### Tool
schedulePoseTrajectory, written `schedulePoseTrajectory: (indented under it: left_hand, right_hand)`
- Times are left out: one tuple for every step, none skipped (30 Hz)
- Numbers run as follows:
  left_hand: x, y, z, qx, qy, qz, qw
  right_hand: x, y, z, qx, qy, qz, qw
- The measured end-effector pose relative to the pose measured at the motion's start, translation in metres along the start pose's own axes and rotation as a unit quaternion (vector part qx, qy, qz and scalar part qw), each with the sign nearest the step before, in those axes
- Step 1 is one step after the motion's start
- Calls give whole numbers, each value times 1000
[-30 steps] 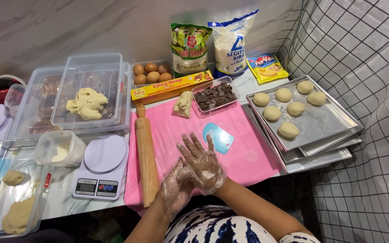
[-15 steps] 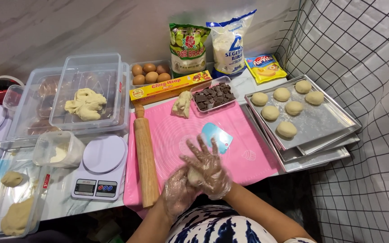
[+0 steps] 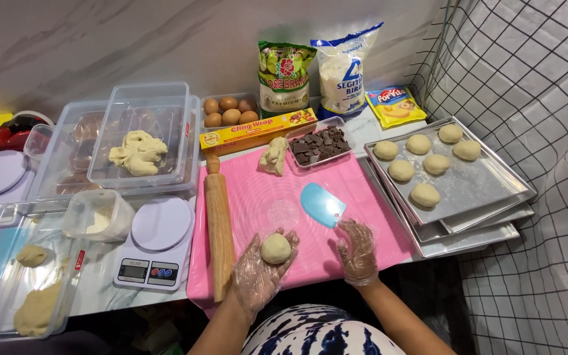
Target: Shaping dough into small balls and placing them on a baking tray, using a rolling pin and a scraper for preparation.
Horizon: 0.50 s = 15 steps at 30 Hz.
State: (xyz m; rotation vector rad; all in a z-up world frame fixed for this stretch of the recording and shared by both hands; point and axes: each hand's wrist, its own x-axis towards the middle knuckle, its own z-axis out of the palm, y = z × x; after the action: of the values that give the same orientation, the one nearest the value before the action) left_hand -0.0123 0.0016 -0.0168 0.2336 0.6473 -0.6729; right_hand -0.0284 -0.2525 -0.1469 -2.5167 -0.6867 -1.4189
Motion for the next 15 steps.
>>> schedulePoseTrajectory:
  left_hand:
    - [2,-1,-2,2,-3,0,1000]
    - [4,-1,-5,3,-6,1,1000]
    - [0,-4,0,3,-6,0,1000]
    - [-4,-7,5,15,10,8,1000]
    - [-8,-8,11,27,25,16,999]
    - [-8,-10,10,27,24,16,999]
    - [-7,-11,9,39,25,22,999]
    - [-6,-13,8,52,25,28,998]
    - [-9,-14,11,50,25,28,998]
    - [-13,-15,14,42,37,29,998]
    - [-16,-16,17,35,50,31,998]
    - [-13,-17,12,34,51,31,998]
    - [-9,-17,8,21,41,24,999]
    - [-5,-17,4,7,31,17,999]
    - [-3,-17,1,7,31,17,999]
  right_hand:
    - [4,-3,-3,13,10,0,1000]
    - [8,-7,-6,25,20,0,999]
    - [6,-8,-4,25,20,0,1000]
    - [4,-10,-3,9,-23,25,999]
    - [4,-11,-2,-7,-65,49,997]
    - [-4,-12,0,-7,-65,48,997]
    - [-11,-13,3,5,-125,121,985]
    - [-18,-14,6,16,-184,194,963]
    - [-8,-15,3,17,-185,193,963]
    - [1,-16,0,12,-166,134,977]
    - [11,-17,-3,9,-144,75,987]
    - [9,-18,-3,10,-146,74,987]
    - [8,-19,-2,-4,-150,75,986]
    - [7,-19,-2,-18,-153,76,985]
    - [7,-19,-2,-18,-154,76,985]
